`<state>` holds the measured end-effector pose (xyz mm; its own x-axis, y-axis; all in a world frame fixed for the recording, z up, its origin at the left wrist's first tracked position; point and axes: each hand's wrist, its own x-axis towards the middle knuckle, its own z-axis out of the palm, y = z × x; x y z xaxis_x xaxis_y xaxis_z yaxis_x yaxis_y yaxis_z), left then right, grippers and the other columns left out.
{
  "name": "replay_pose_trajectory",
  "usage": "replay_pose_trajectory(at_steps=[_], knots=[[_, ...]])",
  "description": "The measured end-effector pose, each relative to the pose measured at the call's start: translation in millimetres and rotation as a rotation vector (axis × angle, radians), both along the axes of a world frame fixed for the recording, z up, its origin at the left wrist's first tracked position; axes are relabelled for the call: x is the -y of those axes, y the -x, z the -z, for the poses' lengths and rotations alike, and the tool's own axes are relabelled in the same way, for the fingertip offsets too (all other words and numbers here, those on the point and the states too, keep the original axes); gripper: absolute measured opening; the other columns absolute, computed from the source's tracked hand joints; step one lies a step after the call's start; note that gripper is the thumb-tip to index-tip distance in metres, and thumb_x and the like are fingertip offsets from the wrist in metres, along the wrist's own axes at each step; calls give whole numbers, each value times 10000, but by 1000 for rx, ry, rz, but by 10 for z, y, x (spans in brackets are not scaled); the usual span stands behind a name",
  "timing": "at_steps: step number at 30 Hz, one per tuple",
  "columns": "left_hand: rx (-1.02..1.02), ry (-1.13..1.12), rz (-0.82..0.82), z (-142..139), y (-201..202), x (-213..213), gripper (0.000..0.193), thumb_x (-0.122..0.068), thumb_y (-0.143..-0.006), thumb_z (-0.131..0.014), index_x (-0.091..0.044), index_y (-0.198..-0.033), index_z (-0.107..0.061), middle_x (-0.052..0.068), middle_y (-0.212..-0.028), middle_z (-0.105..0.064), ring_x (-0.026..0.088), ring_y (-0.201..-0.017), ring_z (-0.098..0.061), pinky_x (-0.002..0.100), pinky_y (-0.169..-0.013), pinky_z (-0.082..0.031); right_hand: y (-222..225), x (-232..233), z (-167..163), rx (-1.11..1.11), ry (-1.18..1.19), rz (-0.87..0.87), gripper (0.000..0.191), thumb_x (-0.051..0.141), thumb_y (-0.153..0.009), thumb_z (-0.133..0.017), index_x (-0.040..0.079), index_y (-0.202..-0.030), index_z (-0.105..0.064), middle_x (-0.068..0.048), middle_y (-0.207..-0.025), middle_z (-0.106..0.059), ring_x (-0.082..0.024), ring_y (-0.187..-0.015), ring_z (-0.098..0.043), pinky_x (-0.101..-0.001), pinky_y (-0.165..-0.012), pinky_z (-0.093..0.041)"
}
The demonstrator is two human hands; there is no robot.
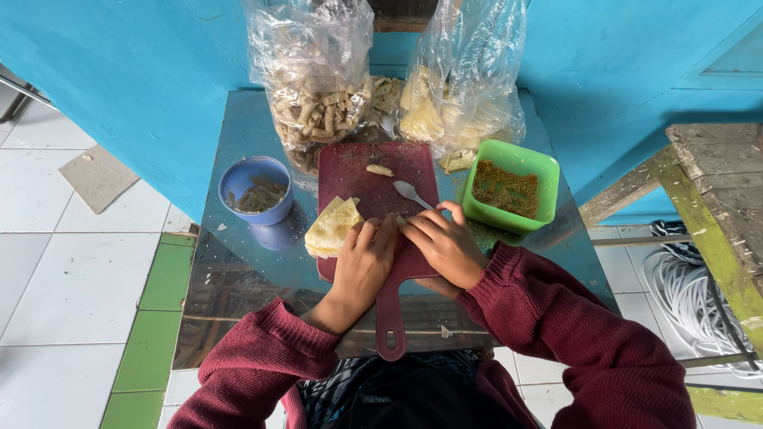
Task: The person sits at a table and assembles filled snack pieces. They take flat triangular crackers, place puffed cylindrical snack pieces on them, dip pieces into a green container of brown filling or seasoning, and press the crackers together into filled sandwiches, repeating the cycle.
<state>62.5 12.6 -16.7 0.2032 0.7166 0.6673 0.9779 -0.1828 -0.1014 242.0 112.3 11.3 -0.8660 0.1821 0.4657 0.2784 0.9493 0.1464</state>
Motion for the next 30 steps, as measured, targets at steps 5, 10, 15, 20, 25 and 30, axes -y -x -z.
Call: replay_pose_trajectory(at_steps=[5,10,15,20,25,30], knots=[[41,-17,12,-251,105,112,486,-108,-816,-630,-48,-1294,-690,51,-1339,-636,229,-1137,-570,357,-965,-475,60,-43,31,-2,-68,34,358,118,-895,-634,49,-1244,-679,-42,-1199,-659,-191,-1217,-568,-497,-1104,-344],[285,-38,-116,-504,346,214,437,-28,-858,-635,-110,-1285,-684,30,-1199,-676,245,-1051,-614,372,-886,-494,125,-143,47,2,-102,30,427,102,-861,-645,56,-1284,-680,-33,-1230,-662,-212,-1226,-541,-475,-1071,-367],[501,23,-97,-499,505,173,353,5,-889,-627,-118,-1215,-683,47,-1115,-691,294,-980,-641,399,-869,-528,199,-228,15,16,-122,21,449,129,-842,-679,45,-1284,-681,-63,-1247,-629,-248,-1197,-518,-461,-1021,-394],[511,78,-93,-426,504,163,343,-20,-877,-635,-117,-1203,-678,58,-1105,-688,306,-975,-645,415,-862,-536,294,-351,13,66,-103,19,385,196,-862,-723,49,-1218,-713,-85,-1192,-603,-240,-1106,-514,-424,-927,-404],[536,88,-84,-413,505,153,303,-174,-884,-716,-103,-1172,-655,79,-1097,-684,319,-987,-642,420,-830,-537,427,-603,-108,126,111,-58,145,208,-862,-751,141,-990,-741,-17,-985,-598,-219,-1004,-560,-404,-863,-452],[580,120,-83,-382,531,161,351,-194,-892,-720,-90,-1217,-636,93,-1104,-685,325,-1007,-648,414,-816,-550,608,-738,-364,-108,232,-40,216,164,-924,-714,53,-1108,-723,-46,-979,-603,-219,-878,-603,-366,-782,-507]])
